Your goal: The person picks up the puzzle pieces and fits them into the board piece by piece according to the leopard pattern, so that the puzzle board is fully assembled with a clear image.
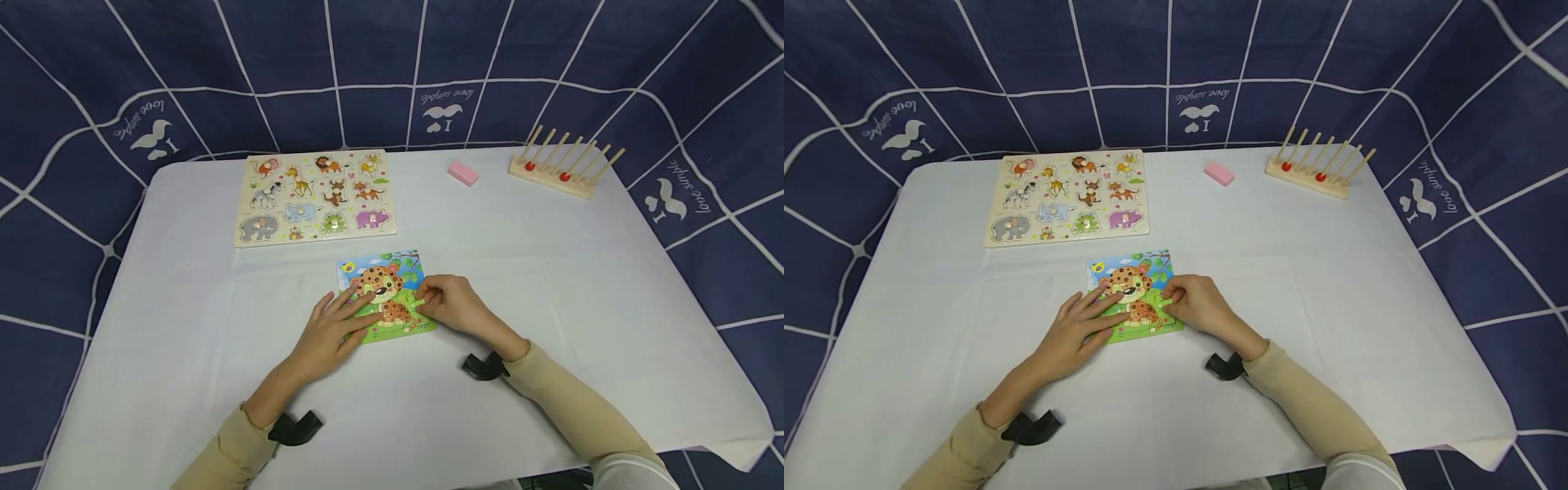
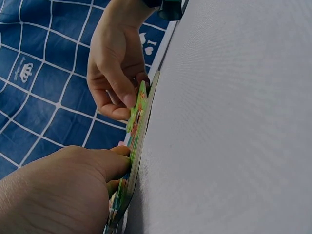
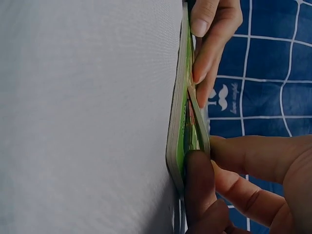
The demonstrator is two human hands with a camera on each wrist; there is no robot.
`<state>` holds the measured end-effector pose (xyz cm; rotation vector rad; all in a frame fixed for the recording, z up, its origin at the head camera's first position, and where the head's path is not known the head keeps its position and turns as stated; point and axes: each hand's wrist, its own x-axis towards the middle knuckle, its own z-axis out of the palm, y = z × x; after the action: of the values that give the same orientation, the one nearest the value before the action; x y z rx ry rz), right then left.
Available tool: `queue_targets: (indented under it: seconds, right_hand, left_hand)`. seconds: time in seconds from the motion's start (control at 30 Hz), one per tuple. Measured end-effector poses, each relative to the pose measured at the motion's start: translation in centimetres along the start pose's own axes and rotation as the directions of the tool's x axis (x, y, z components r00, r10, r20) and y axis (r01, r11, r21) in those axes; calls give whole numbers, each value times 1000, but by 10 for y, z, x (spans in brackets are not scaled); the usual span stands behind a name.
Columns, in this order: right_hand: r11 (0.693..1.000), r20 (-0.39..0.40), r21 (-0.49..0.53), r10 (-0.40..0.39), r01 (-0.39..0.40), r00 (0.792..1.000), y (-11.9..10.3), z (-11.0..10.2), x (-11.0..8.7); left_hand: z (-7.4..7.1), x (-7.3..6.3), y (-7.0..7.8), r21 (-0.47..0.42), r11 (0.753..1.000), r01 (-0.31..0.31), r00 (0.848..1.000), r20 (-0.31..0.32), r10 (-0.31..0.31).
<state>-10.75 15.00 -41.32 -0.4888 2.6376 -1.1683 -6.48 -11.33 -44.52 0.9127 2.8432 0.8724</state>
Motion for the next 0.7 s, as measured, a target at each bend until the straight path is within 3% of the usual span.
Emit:
queue_targets:
  seconds: [0.3, 0.7]
  right_hand:
    - [981, -43, -194, -9, 0, 999, -2, 5, 0]
    - [967, -23, -254, 16, -22, 1000, -5, 8, -1]
  left_hand:
    - [2, -1, 0, 11, 1000, 3, 1000, -6, -3]
    - [3, -3, -1, 5, 1000, 11, 1000, 0, -11]
